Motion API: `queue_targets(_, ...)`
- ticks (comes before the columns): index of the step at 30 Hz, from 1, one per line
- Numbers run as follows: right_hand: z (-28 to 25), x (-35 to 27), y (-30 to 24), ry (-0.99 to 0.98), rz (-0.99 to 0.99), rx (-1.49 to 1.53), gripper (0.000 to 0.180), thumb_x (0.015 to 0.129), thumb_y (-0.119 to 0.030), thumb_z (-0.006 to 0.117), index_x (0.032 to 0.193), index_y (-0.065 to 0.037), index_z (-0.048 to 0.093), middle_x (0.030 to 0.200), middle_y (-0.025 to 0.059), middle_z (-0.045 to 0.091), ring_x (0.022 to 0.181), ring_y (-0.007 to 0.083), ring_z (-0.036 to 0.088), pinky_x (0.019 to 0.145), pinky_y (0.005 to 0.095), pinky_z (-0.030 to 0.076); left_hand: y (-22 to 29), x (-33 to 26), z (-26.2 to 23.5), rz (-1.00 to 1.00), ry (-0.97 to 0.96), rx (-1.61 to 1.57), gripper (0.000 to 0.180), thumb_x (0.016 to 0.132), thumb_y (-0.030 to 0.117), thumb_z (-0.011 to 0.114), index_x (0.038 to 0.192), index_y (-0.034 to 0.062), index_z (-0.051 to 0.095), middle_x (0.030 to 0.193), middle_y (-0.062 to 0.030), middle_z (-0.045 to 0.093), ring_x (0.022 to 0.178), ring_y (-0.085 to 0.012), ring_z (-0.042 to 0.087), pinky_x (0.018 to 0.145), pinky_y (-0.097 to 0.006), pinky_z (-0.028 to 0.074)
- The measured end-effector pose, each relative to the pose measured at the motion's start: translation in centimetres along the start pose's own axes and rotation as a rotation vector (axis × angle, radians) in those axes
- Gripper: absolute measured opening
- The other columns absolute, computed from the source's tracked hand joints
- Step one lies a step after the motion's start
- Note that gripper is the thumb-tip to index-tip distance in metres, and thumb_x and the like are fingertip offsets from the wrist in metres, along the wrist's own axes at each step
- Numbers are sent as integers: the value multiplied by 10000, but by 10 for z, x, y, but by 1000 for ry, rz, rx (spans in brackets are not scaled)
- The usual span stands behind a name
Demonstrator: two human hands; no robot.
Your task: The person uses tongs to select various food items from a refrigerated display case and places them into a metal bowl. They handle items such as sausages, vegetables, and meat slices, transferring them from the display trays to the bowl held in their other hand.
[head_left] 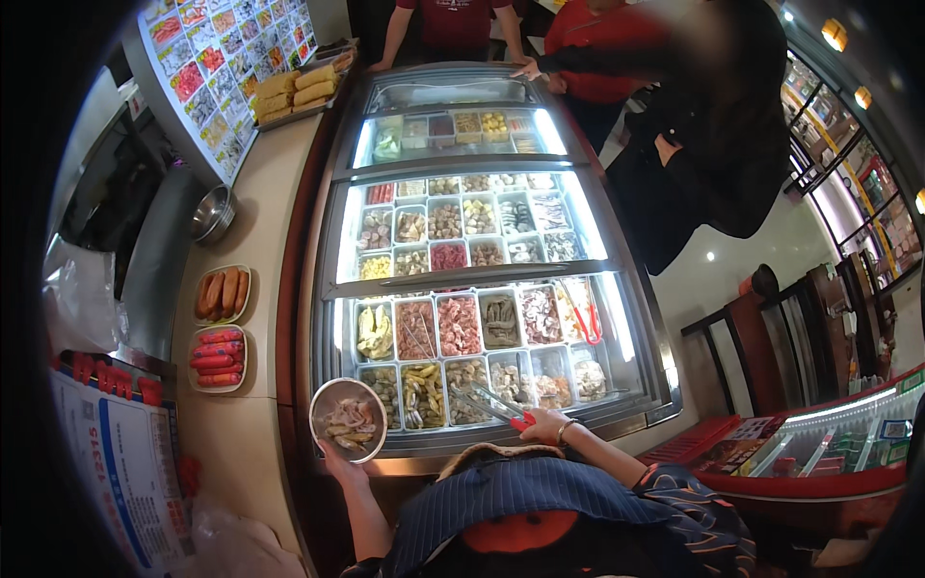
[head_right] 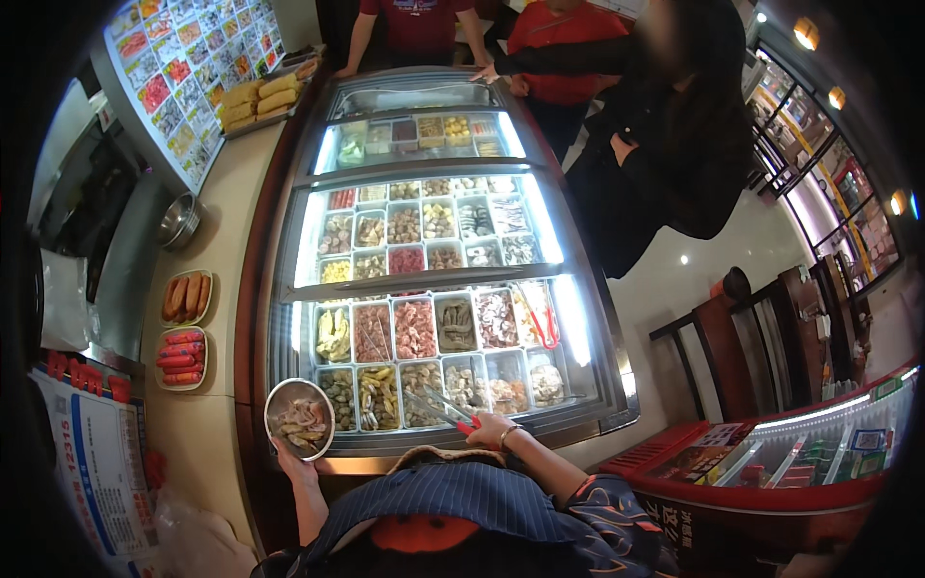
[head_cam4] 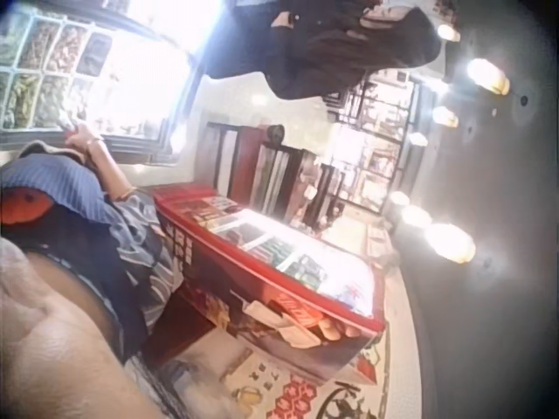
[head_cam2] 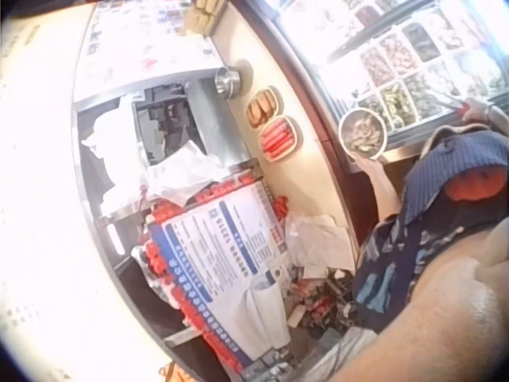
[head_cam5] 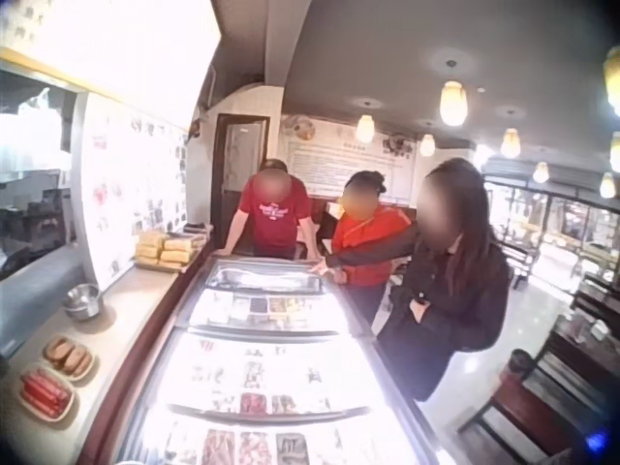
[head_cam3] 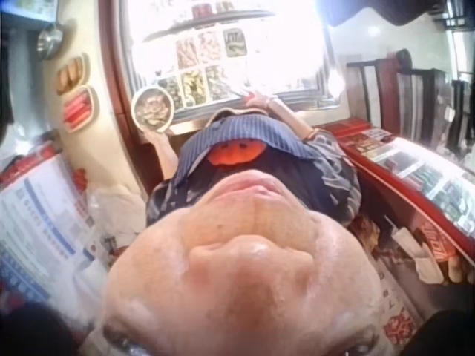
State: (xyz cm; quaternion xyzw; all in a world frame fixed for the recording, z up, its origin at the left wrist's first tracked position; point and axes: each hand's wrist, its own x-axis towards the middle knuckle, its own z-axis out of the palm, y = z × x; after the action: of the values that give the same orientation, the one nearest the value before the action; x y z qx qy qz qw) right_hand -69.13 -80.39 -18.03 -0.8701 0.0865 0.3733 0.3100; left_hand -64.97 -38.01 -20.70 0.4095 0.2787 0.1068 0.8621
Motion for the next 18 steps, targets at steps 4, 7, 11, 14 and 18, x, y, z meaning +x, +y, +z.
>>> queue_targets(4, 4, 6, 2, -10, 9, -26, 598, 576, -452, 683, 934, 10, 556, 928, 223, 588, 901, 331, 566, 764, 369, 438, 2, 1, 2, -16, 64, 12, 538, 857, 402, 479, 1221, 15, 391, 1229, -99, 439, 1111, -244, 440, 917, -362, 372)
queue_targets(7, 4, 3, 2, 5, -30, 9, 623, 583, -476, 669, 952, 10, 542, 941, 224, 582, 910, 330, 557, 773, 369, 429, 3, 4, -1, -49, 111, 36, 534, 860, 397, 475, 1218, 9, 391, 1220, -104, 444, 1106, -248, 443, 918, -363, 371)
queue_targets(11, 5, -8, 17, 138, -64, 86, 641, 598, -483, 667, 993, 0, 520, 900, 198, 592, 826, 298, 584, 710, 357, 446, -2, -3, 11, -14, 135, 73, 515, 878, 374, 449, 1227, 2, 378, 1217, -116, 444, 1091, -256, 454, 907, -369, 376)
queue_targets(14, -6, -33, 15, 64, 94, 223, 696, 596, -478, 669, 1093, -23, 491, 919, 184, 599, 800, 290, 600, 696, 353, 457, 3, -10, 20, -16, 144, 103, 540, 866, 410, 453, 1233, 21, 378, 1221, -117, 442, 1081, -267, 469, 871, -383, 418)
queue_targets(18, -20, -46, 34, 82, 80, 346, 687, 604, -470, 659, 1095, -22, 485, 925, 188, 597, 808, 287, 601, 691, 352, 458, -4, -31, 56, -30, 22, 58, 554, 858, 420, 462, 1247, 38, 358, 1259, -119, 403, 1125, -281, 433, 896, -401, 410)
